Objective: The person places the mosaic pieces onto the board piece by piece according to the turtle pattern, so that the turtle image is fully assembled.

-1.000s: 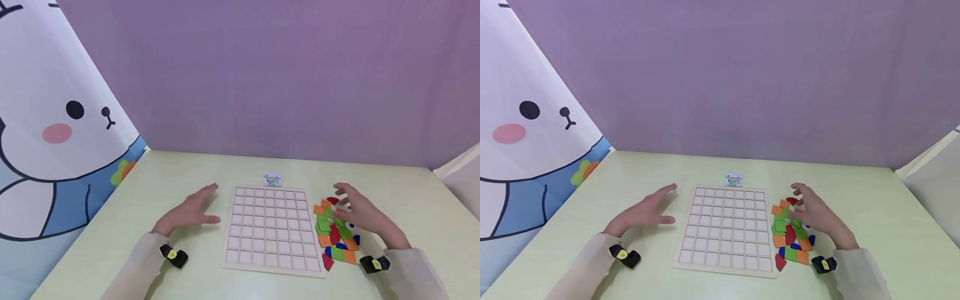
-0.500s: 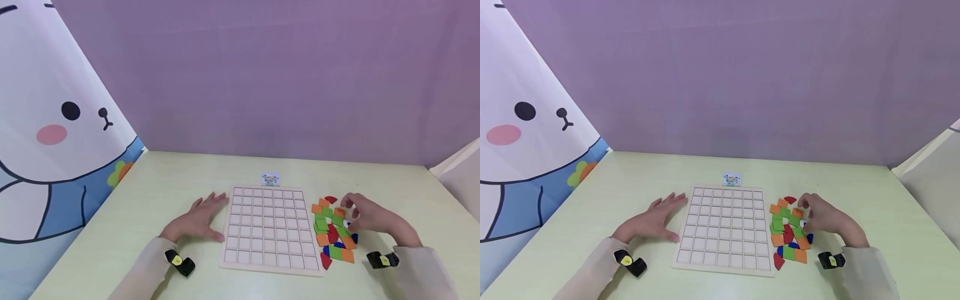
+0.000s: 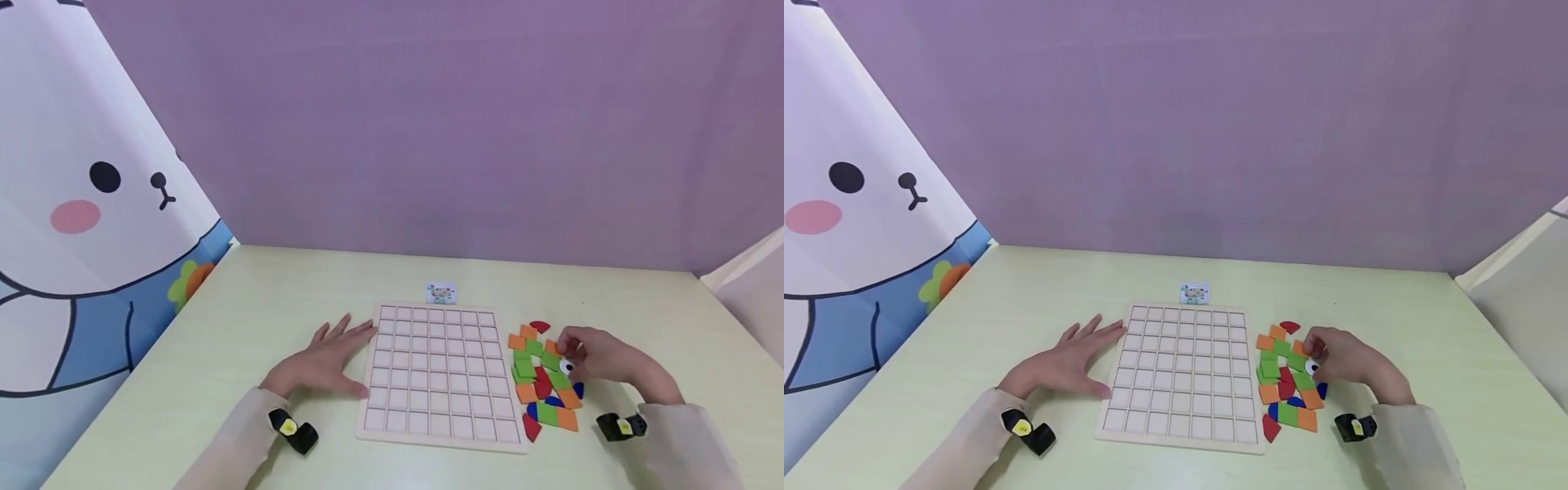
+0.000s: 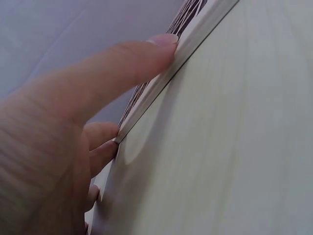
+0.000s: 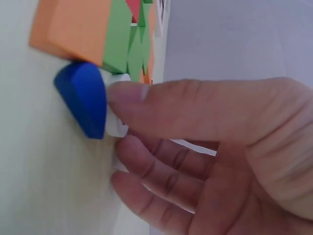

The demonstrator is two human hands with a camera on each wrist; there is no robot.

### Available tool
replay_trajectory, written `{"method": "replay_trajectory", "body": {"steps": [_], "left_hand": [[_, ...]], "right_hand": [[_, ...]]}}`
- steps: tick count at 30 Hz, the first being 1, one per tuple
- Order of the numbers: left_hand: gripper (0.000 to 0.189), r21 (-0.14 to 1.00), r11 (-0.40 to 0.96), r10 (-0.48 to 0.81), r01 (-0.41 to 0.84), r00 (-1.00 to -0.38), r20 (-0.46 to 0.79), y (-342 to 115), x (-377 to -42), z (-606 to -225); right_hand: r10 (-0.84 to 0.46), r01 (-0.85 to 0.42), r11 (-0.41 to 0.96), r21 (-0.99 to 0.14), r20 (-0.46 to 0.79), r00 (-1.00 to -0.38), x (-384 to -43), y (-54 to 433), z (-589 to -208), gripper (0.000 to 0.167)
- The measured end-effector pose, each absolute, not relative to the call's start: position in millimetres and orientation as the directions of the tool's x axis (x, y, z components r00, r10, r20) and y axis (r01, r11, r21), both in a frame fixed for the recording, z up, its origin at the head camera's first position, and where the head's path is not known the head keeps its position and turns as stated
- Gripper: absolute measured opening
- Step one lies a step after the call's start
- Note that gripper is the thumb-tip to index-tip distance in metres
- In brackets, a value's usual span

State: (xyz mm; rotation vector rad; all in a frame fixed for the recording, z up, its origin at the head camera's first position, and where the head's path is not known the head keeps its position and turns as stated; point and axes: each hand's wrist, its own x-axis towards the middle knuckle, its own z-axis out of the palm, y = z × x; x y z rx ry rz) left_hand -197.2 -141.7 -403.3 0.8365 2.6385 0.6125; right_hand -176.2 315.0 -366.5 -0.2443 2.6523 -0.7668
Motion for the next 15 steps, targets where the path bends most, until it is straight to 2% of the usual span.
{"method": "replay_trajectory", "body": {"steps": [7, 15], "left_hand": [[0.103, 0.472, 0.74, 0.603, 0.479, -0.784, -0.15, -142.3, -200.1, -399.4], [0.104, 0.486, 0.735, 0.603, 0.473, -0.784, -0.15, -141.3, -197.6, -403.8]], "right_hand": [[-0.237, -0.088, 0.862, -0.5, -0.243, -0.941, -177.8, 310.5, -366.4, 0.024], [-0.232, -0.124, 0.866, -0.484, -0.169, -0.958, -177.4, 307.2, -375.7, 0.02]]}}
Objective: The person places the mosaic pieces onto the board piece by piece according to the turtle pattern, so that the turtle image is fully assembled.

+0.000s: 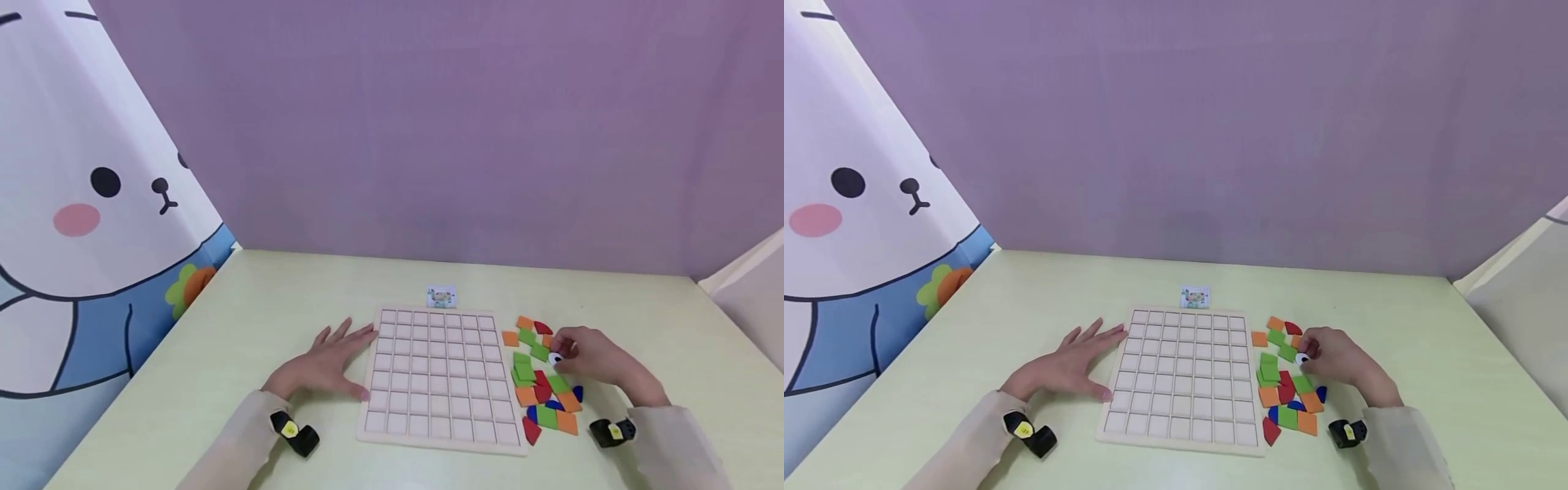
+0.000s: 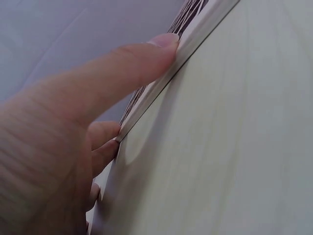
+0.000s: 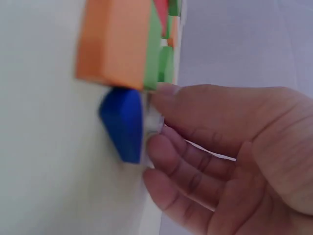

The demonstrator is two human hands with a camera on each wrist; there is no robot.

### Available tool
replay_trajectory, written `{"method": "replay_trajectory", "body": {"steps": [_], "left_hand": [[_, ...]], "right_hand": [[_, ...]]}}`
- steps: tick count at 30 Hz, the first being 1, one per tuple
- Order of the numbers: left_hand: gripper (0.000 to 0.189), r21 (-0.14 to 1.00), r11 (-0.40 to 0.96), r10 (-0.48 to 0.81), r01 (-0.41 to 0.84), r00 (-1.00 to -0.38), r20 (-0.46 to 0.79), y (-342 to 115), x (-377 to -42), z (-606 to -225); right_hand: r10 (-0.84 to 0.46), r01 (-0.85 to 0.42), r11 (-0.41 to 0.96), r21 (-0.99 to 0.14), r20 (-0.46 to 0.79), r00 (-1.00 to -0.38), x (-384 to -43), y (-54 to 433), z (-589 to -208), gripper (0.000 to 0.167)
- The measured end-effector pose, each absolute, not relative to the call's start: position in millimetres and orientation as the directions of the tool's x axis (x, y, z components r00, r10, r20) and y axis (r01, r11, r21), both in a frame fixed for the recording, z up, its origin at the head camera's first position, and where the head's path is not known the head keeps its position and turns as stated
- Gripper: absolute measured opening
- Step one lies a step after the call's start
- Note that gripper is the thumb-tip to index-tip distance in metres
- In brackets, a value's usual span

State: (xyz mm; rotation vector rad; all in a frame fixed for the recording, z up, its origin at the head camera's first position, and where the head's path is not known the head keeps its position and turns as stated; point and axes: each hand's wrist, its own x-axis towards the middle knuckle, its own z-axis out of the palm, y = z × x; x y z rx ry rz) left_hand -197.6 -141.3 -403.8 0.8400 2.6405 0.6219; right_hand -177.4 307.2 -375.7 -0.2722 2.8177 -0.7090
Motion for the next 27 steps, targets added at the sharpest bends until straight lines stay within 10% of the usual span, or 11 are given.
{"method": "replay_trajectory", "body": {"steps": [27], "left_hand": [[0.102, 0.477, 0.74, 0.6, 0.474, -0.786, -0.151, -142.5, -196.2, -405.1]], "right_hand": [[-0.407, -0.304, 0.737, -0.604, -0.037, -0.913, -176.0, 281.8, -373.0, 0.015]]}}
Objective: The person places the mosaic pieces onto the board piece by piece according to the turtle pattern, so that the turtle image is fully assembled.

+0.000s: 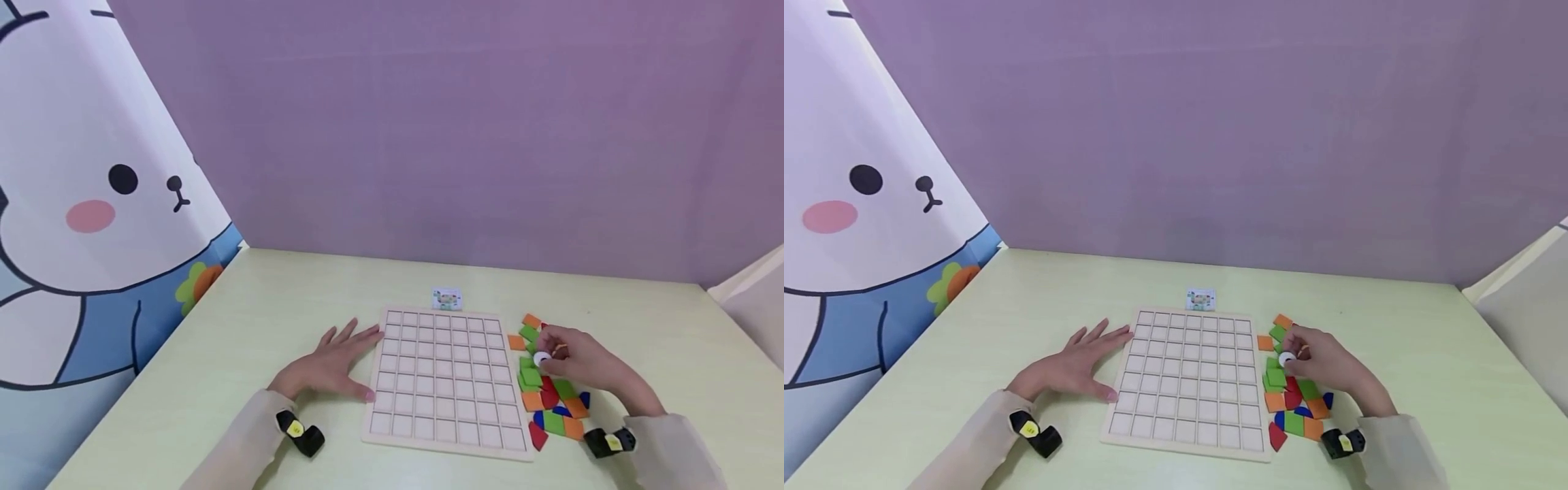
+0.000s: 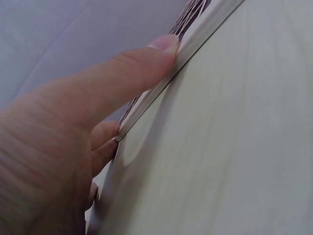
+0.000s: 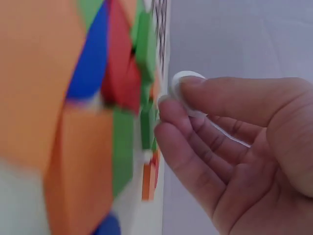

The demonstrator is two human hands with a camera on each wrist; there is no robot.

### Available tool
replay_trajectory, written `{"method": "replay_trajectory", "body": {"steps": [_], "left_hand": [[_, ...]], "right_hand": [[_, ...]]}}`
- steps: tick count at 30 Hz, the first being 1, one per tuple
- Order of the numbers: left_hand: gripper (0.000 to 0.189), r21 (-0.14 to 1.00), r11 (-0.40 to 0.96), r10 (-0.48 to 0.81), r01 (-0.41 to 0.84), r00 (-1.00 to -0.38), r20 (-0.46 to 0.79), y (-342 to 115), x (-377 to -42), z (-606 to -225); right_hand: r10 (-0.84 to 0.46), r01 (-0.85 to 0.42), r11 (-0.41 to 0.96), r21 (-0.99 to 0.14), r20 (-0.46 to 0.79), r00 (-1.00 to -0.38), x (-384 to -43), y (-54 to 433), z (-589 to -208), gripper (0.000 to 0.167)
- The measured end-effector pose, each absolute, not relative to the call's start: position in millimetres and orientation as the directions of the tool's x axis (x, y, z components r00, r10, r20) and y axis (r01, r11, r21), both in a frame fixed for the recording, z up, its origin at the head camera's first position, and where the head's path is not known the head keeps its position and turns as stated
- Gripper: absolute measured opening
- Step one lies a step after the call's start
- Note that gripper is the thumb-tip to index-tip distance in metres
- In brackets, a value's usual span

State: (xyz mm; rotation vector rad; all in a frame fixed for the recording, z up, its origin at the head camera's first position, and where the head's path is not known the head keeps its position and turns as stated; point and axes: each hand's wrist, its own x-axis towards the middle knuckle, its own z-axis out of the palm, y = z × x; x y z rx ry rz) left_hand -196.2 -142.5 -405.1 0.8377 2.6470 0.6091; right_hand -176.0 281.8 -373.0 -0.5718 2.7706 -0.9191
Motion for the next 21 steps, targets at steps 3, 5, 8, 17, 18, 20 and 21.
{"method": "replay_trajectory", "body": {"steps": [3, 5, 8, 17, 18, 20, 21], "left_hand": [[0.102, 0.478, 0.739, 0.602, 0.475, -0.785, -0.15, -142.0, -196.6, -406.3], [0.103, 0.481, 0.734, 0.604, 0.479, -0.784, -0.142, -141.9, -197.3, -407.5], [0.103, 0.483, 0.73, 0.606, 0.484, -0.785, -0.13, -142.1, -198.1, -407.9], [0.101, 0.495, 0.725, 0.609, 0.479, -0.781, -0.137, -137.6, -196.5, -407.2], [0.101, 0.49, 0.728, 0.609, 0.48, -0.781, -0.14, -137.2, -196.3, -407.4], [0.102, 0.485, 0.73, 0.609, 0.482, -0.781, -0.141, -136.4, -196.0, -407.5], [0.102, 0.483, 0.73, 0.609, 0.483, -0.781, -0.14, -135.9, -196.0, -407.7]], "right_hand": [[-0.461, -0.349, 0.687, -0.638, -0.01, -0.887, -176.2, 275.3, -369.9, 0.014], [-0.478, -0.361, 0.676, -0.643, -0.009, -0.878, -176.1, 269.4, -366.2, 0.014], [-0.495, -0.384, 0.672, -0.633, 0.002, -0.869, -177.4, 259.5, -360.6, 0.009], [-0.49, -0.37, 0.652, -0.661, 0.005, -0.872, -187.1, 234.5, -361.3, 0.005], [-0.485, -0.365, 0.649, -0.668, 0.006, -0.874, -188.2, 231.7, -362.2, 0.006], [-0.476, -0.352, 0.643, -0.68, 0.004, -0.879, -190.3, 225.9, -363.7, 0.007], [-0.474, -0.349, 0.64, -0.684, 0.005, -0.88, -191.5, 222.8, -364.4, 0.008]]}}
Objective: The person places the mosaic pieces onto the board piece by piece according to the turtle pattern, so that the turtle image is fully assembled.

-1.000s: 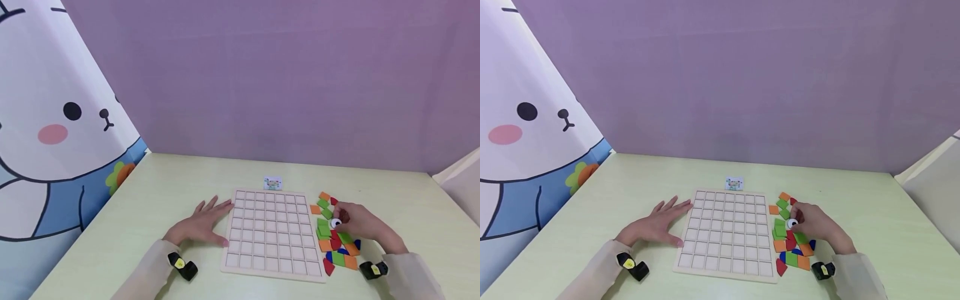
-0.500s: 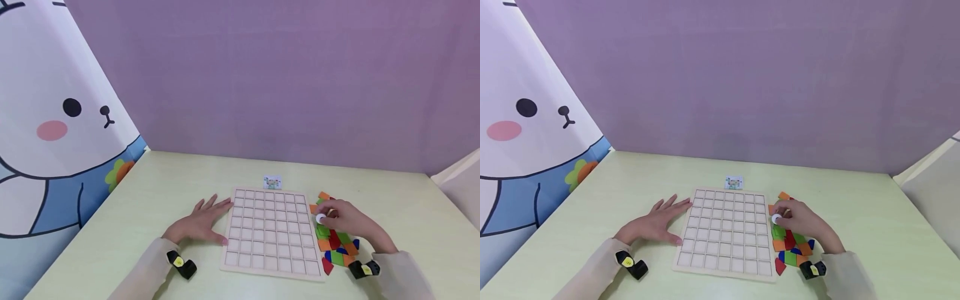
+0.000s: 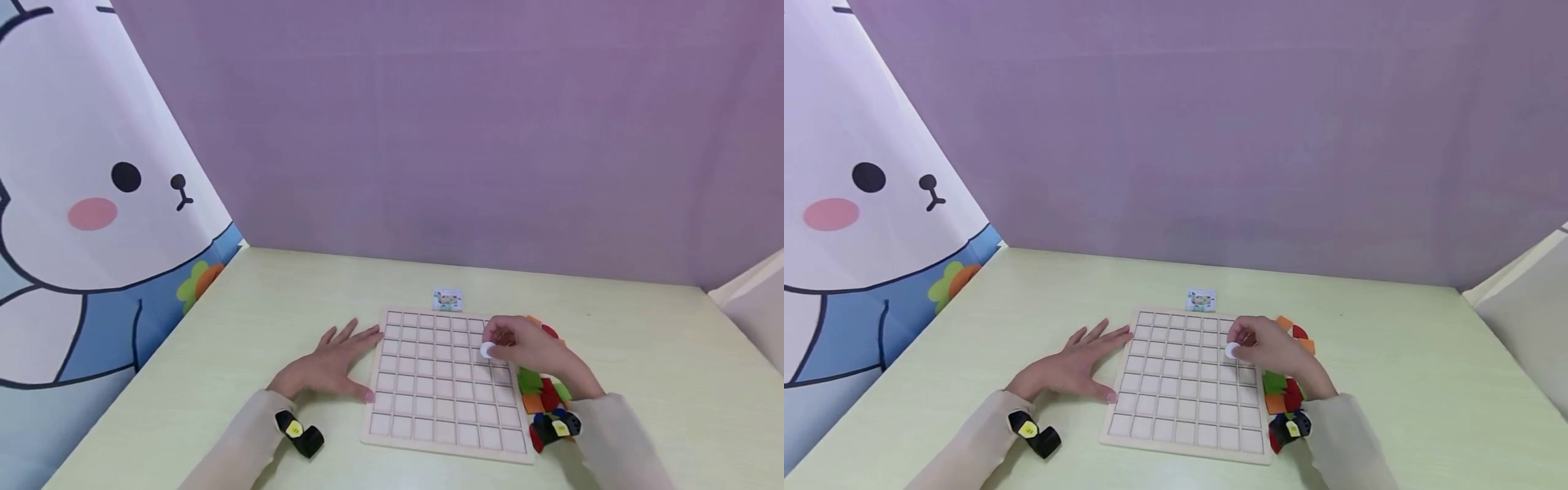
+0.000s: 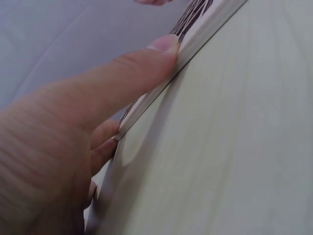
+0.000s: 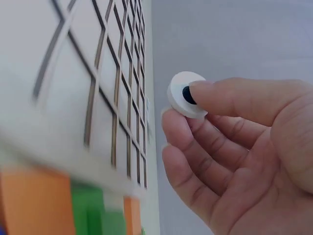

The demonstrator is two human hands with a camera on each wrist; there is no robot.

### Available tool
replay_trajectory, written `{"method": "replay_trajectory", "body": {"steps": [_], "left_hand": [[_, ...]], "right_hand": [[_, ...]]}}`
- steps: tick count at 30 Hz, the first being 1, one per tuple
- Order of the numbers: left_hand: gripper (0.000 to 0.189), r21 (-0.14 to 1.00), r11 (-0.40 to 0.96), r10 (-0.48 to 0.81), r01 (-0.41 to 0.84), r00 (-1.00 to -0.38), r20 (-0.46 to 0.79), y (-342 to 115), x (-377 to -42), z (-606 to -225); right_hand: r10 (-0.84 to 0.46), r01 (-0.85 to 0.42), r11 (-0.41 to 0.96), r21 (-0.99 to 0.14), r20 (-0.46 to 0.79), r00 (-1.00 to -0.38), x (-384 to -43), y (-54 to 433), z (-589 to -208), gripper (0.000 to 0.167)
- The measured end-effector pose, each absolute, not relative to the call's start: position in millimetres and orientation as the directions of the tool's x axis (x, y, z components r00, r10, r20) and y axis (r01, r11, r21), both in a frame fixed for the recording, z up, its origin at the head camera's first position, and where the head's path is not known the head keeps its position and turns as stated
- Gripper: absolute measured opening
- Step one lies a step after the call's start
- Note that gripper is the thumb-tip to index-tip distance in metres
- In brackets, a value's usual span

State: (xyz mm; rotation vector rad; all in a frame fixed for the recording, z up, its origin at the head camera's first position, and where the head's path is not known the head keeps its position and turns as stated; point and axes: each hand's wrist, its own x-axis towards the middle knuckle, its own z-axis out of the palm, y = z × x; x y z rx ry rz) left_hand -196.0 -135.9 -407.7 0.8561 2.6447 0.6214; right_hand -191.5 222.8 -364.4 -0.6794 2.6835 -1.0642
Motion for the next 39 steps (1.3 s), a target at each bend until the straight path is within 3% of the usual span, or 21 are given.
{"method": "replay_trajectory", "body": {"steps": [10, 16, 23, 39], "left_hand": [[0.102, 0.476, 0.718, 0.629, 0.507, -0.766, -0.133, -141.8, -192.7, -411.4], [0.102, 0.48, 0.722, 0.621, 0.498, -0.772, -0.134, -142.5, -192.8, -412.4], [0.102, 0.476, 0.716, 0.628, 0.51, -0.769, -0.121, -144.7, -194.7, -414.2], [0.1, 0.464, 0.717, 0.632, 0.52, -0.766, -0.118, -137.9, -196.1, -416.0]], "right_hand": [[-0.545, -0.426, 0.6, -0.677, 0.042, -0.837, -194.5, 185.1, -373.2, 0.022], [-0.556, -0.422, 0.586, -0.692, 0.036, -0.831, -204.7, 162.6, -372.1, 0.015], [-0.528, -0.379, 0.54, -0.752, 0.048, -0.848, -215.1, 137.8, -376.7, 0.005], [-0.407, -0.266, 0.569, -0.778, 0.015, -0.913, -234.6, 92.1, -389.4, 0.007]]}}
